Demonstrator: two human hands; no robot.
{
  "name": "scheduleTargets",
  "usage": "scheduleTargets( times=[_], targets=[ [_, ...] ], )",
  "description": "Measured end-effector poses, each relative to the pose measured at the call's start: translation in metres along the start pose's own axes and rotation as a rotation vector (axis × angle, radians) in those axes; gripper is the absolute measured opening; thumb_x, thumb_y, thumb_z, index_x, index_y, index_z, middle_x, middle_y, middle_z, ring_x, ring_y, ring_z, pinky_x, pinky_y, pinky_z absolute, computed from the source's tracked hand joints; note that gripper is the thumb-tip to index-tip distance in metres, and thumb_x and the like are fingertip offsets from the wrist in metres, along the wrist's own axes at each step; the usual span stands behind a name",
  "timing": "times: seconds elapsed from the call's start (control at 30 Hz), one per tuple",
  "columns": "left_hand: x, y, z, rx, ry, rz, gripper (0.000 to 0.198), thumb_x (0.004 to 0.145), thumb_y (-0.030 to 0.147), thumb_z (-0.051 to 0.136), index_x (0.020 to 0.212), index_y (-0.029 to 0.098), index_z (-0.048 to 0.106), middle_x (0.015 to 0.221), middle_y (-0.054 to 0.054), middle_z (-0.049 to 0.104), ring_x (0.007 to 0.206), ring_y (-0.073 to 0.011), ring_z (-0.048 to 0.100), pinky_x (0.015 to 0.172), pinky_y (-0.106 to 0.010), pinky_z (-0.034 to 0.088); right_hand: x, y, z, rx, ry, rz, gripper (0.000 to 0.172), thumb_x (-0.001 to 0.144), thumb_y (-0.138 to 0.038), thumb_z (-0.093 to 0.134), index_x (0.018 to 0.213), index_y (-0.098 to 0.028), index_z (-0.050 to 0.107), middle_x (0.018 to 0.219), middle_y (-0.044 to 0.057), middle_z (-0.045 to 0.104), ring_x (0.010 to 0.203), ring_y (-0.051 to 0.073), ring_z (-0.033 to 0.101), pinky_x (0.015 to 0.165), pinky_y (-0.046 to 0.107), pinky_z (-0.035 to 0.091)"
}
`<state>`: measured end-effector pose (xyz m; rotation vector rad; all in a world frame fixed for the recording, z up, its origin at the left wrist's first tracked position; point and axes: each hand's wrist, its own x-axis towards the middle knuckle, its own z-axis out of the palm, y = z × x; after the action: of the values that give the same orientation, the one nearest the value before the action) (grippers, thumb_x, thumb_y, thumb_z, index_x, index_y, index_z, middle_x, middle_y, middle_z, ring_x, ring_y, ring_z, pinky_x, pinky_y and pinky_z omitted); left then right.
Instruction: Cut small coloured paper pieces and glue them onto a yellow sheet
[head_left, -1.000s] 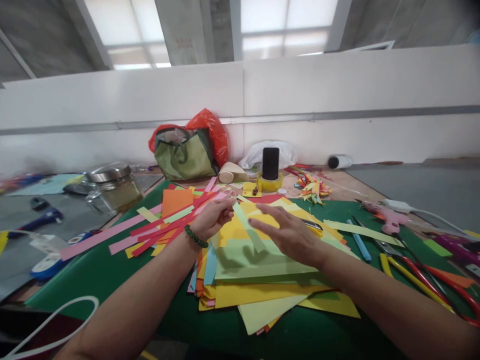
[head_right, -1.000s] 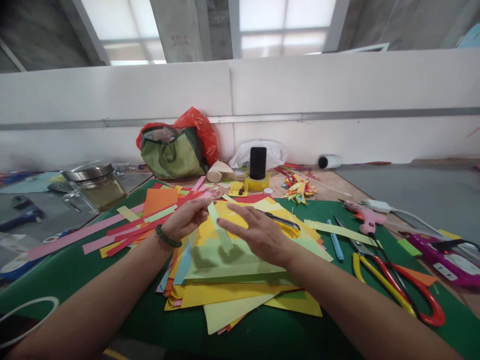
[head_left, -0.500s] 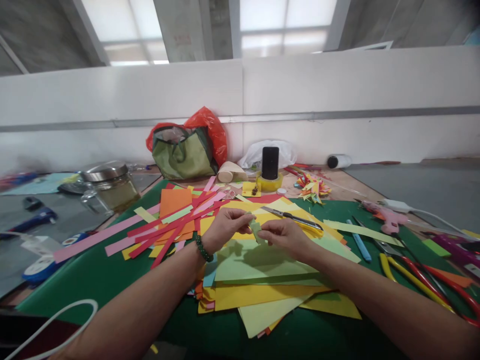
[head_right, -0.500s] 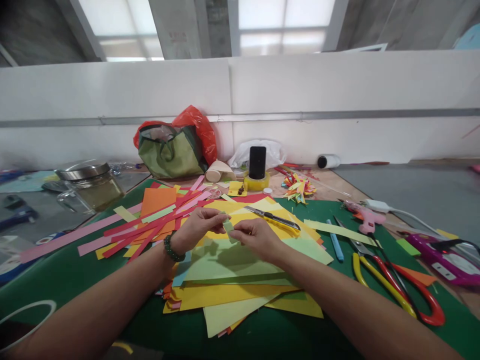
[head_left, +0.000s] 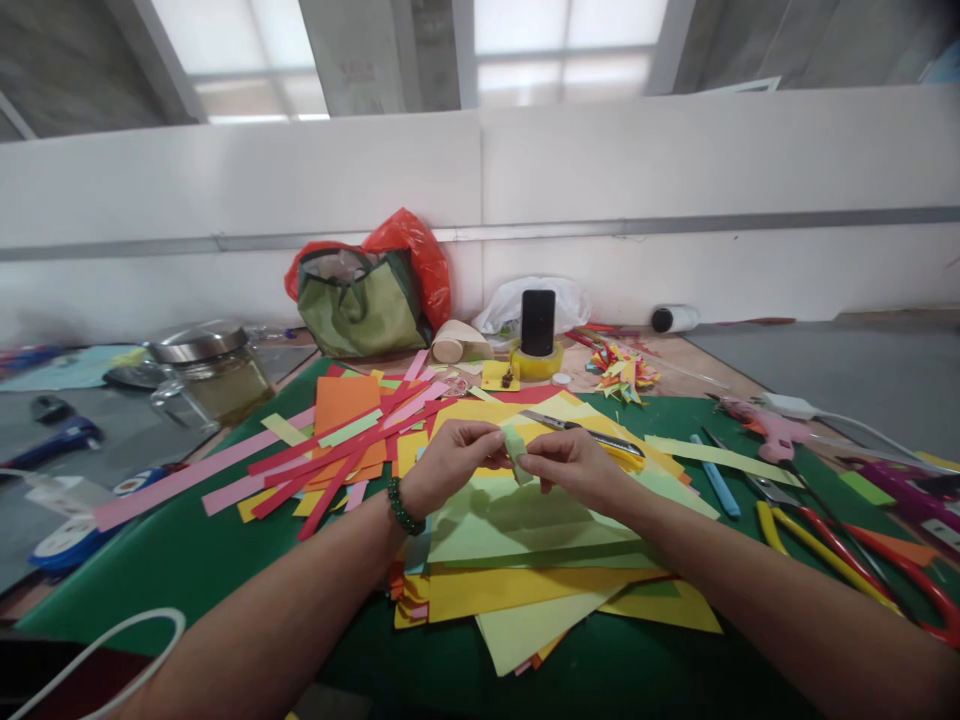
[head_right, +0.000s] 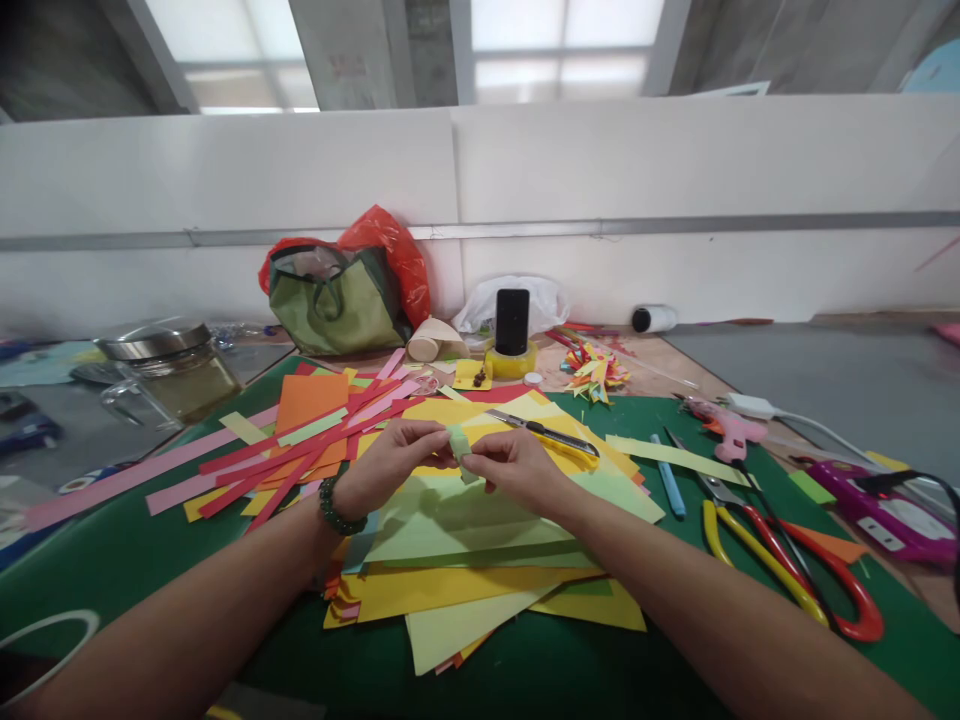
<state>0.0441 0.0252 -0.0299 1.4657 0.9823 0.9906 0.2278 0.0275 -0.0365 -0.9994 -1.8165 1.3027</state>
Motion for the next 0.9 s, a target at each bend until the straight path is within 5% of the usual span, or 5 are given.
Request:
scheduleTargets(
  times=[0.5,0.9],
  targets=[
    [-0.0071,0.0021,0.0078,0.349,-0.025,0.190,0.029,0.082,0.034,0.053,0.064,0.015,0.065,0.069,-0.005,0.064,0.067,-0.0149,0.061,0.064,-0.024,0.050,0.0025,0.0052,-0.0017,0.035,0.050,0.095,0.027,0.064,-0.038,0.065,0.048,-0.016,0.059,0.042,-0.003,0.049,0.041,0.009,0.047,0.044,0.022,0.037],
    [-0.0036,-0.0051,0.0076,0.365,-0.008,0.249,0.033,0.080,0.041,0.060,0.060,0.015,0.067,0.062,-0.004,0.064,0.059,-0.0128,0.057,0.057,-0.023,0.045,-0.0007,0.0005,0.0016,0.055,0.051,0.143,0.025,0.063,-0.038,0.065,0.053,-0.015,0.064,0.044,-0.002,0.053,0.042,0.009,0.049,0.046,0.022,0.037]
  ],
)
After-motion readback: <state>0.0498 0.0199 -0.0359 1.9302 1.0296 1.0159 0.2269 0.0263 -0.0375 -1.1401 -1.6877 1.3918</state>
